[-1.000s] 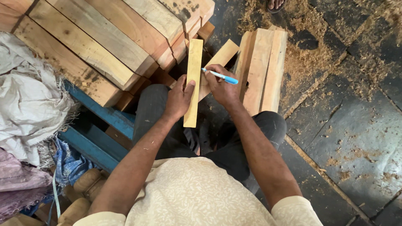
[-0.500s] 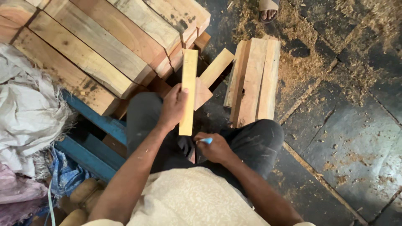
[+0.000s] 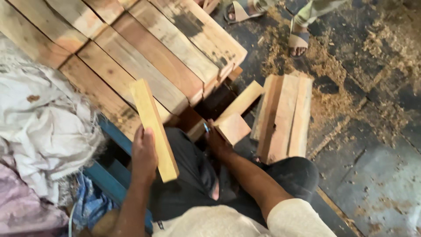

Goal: The person sits on the floor and marks wooden planks with a blue marker. They pick up planks from a stack, draw lines or symbols on them, and place them back down.

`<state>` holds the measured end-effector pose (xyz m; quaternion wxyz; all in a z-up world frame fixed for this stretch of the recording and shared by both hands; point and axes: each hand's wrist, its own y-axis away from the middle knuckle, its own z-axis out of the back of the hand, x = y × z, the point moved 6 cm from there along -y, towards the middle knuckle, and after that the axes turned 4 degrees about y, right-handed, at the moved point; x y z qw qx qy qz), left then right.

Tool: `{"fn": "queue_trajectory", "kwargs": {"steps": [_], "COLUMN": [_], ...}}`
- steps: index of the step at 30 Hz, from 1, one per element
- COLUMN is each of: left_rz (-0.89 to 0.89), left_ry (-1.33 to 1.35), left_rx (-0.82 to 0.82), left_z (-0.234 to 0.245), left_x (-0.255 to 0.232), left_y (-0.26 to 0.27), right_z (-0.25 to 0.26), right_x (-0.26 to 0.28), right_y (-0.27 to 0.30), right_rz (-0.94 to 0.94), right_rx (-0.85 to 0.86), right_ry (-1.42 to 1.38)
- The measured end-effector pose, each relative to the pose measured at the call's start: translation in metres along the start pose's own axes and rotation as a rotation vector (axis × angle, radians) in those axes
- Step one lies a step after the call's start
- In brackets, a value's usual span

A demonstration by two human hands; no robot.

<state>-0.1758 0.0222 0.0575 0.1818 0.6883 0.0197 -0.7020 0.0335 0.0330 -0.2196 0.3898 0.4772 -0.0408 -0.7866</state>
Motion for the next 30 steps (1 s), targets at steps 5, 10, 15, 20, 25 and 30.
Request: {"fn": "queue_trajectory", "kwargs": {"steps": [5,10,15,20,25,30], "left_rz": [0.117,0.192,0.244,0.126,0.094,0.167], "left_ry": [0.227,0.239,0.285,0.337,0.326,0.422], "left_rx": [-0.008,-0.007,0.029,0.148,0.218,0.258], "left_z": [0.013,0.015,-0.005,-0.043,-0.080,-0.101], "left_x": [0.022,0.035,0.041,0.032,0.018,0.034], "left_y": [0.002,0.001,-0.005,-0.014,-0.010,-0.002], "right_z": [-0.034,-0.065,-0.069,-0.029,-0.009,-0.011], "right_x": [0.019,-0.029,-0.101,-0.192,-0.217,-0.183], "right_y": [-0.027,-0.024,0.046,0.118,0.155,0.145], "right_rz": [0.143,-0.083,-0.366,-0.767,-1.171,-1.241], "right_rx": [0.128,0.038,0.237,0.227,-0.232,-0.641], "right_ry": [0.100,-0.176,-0.809,-1.273,-1.581,-1.719]}}
